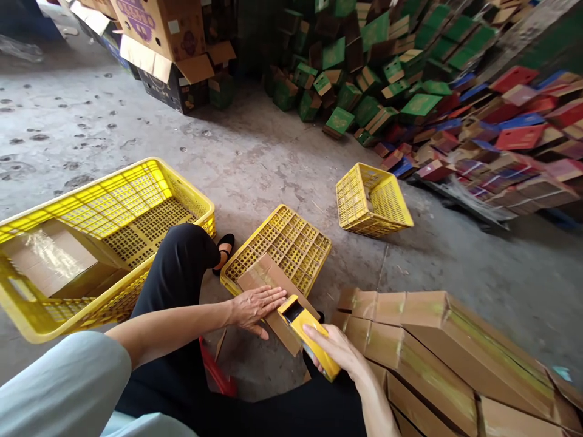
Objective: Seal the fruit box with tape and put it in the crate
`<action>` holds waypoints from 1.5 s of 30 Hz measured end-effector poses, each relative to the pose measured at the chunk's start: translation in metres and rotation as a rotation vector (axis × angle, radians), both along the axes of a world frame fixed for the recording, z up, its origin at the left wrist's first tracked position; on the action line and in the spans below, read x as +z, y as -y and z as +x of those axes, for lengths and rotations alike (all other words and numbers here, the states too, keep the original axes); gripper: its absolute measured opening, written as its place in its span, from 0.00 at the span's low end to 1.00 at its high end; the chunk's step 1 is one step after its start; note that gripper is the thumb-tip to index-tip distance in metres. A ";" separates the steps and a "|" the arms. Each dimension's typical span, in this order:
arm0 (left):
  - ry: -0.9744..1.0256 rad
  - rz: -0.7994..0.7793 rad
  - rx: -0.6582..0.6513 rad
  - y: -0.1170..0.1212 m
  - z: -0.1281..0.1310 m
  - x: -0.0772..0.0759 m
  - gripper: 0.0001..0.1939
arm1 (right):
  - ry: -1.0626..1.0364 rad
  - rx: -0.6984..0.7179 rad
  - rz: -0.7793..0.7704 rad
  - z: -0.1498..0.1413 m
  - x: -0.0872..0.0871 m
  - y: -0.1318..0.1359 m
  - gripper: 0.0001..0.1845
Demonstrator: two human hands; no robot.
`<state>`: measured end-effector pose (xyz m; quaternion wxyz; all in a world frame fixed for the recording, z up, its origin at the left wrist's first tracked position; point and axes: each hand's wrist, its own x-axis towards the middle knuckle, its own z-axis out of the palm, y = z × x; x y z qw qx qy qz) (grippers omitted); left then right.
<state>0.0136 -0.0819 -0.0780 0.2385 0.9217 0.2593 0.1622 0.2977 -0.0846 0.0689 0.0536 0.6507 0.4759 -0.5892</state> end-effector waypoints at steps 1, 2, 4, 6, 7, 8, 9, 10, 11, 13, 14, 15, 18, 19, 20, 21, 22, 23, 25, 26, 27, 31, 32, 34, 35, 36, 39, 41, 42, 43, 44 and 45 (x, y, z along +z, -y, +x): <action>-0.002 -0.003 0.001 0.000 0.000 0.000 0.58 | -0.005 -0.002 0.006 0.002 0.001 0.001 0.29; -0.004 -0.005 0.002 0.000 0.000 0.000 0.58 | -0.005 -0.005 0.008 0.003 0.001 0.002 0.29; -0.009 -0.005 0.006 -0.001 0.001 0.001 0.57 | 0.006 -0.011 0.010 0.006 0.001 0.002 0.30; -0.017 -0.008 0.011 0.000 0.002 0.002 0.57 | 0.015 -0.020 0.001 0.006 -0.001 0.001 0.30; -0.021 -0.011 0.015 0.001 0.003 0.002 0.56 | 0.016 -0.027 -0.007 0.006 -0.002 0.000 0.30; -0.023 -0.016 0.020 0.002 0.005 0.003 0.57 | 0.014 -0.033 -0.013 0.005 -0.004 0.000 0.29; -0.024 -0.019 0.026 0.003 0.006 0.003 0.57 | 0.015 -0.038 -0.017 0.005 -0.005 -0.001 0.29; -0.023 -0.021 0.030 0.004 0.008 0.003 0.58 | 0.015 -0.037 -0.019 0.004 -0.006 -0.001 0.28; -0.020 -0.020 0.032 0.006 0.010 0.003 0.59 | 0.014 -0.031 -0.018 0.003 -0.007 -0.001 0.28; -0.012 -0.012 0.026 0.009 0.013 0.002 0.59 | 0.008 -0.013 -0.015 0.001 -0.006 0.000 0.27; -0.008 -0.007 0.019 0.010 0.013 0.001 0.59 | 0.004 -0.008 -0.012 0.000 -0.004 0.001 0.27; -0.004 -0.002 0.011 0.011 0.014 0.000 0.59 | -0.002 -0.004 -0.011 -0.001 -0.003 0.001 0.26; 0.005 0.007 -0.001 0.010 0.013 -0.002 0.59 | -0.007 -0.001 -0.012 -0.002 0.002 0.003 0.26; 0.006 0.009 -0.003 0.010 0.013 -0.002 0.59 | -0.005 0.001 -0.015 -0.001 0.003 0.004 0.26; 0.008 0.010 -0.004 0.010 0.012 -0.002 0.59 | -0.003 0.000 -0.013 0.001 0.004 0.005 0.26; 0.009 0.011 -0.004 0.009 0.012 -0.003 0.59 | 0.003 -0.004 -0.006 0.003 0.004 0.007 0.26; 0.009 0.013 -0.002 0.009 0.012 -0.003 0.59 | 0.013 -0.008 0.001 0.006 0.003 0.009 0.27; 0.009 0.015 0.000 0.009 0.012 -0.003 0.58 | 0.021 -0.011 0.007 0.009 0.001 0.011 0.27; 0.001 0.018 0.004 0.009 0.013 -0.003 0.57 | 0.030 -0.018 0.021 0.018 -0.003 0.015 0.27; -0.005 0.017 0.006 0.009 0.013 -0.003 0.57 | 0.031 -0.023 0.026 0.022 -0.006 0.017 0.27; -0.012 0.016 0.008 0.009 0.013 -0.003 0.57 | 0.029 -0.030 0.025 0.025 -0.008 0.018 0.27; -0.027 0.007 0.015 0.011 0.015 -0.002 0.57 | -0.017 -0.055 -0.016 0.034 -0.018 0.017 0.28; -0.031 0.005 0.017 0.011 0.016 -0.002 0.57 | -0.037 -0.059 -0.034 0.035 -0.019 0.015 0.29; -0.039 0.002 0.024 0.013 0.019 -0.001 0.57 | -0.075 -0.075 -0.064 0.035 -0.018 0.011 0.30; -0.042 0.002 0.027 0.013 0.020 0.000 0.58 | -0.086 -0.087 -0.079 0.035 -0.017 0.010 0.29; -0.042 0.004 0.028 0.014 0.022 0.001 0.58 | -0.090 -0.099 -0.090 0.034 -0.015 0.009 0.29; -0.022 0.014 0.028 0.015 0.025 0.002 0.59 | -0.070 -0.114 -0.113 0.029 -0.011 0.010 0.26; -0.011 0.021 0.020 0.015 0.026 0.000 0.59 | -0.054 -0.111 -0.106 0.026 -0.011 0.012 0.25; -0.009 0.022 0.016 0.015 0.026 -0.001 0.59 | -0.047 -0.108 -0.095 0.025 -0.012 0.013 0.25; -0.010 0.022 0.009 0.014 0.026 -0.002 0.59 | -0.036 -0.106 -0.081 0.024 -0.013 0.014 0.27; -0.011 0.021 0.003 0.012 0.026 -0.003 0.59 | -0.021 -0.102 -0.066 0.023 -0.014 0.015 0.28; -0.011 0.019 -0.001 0.011 0.025 -0.005 0.60 | -0.007 -0.097 -0.054 0.023 -0.015 0.015 0.30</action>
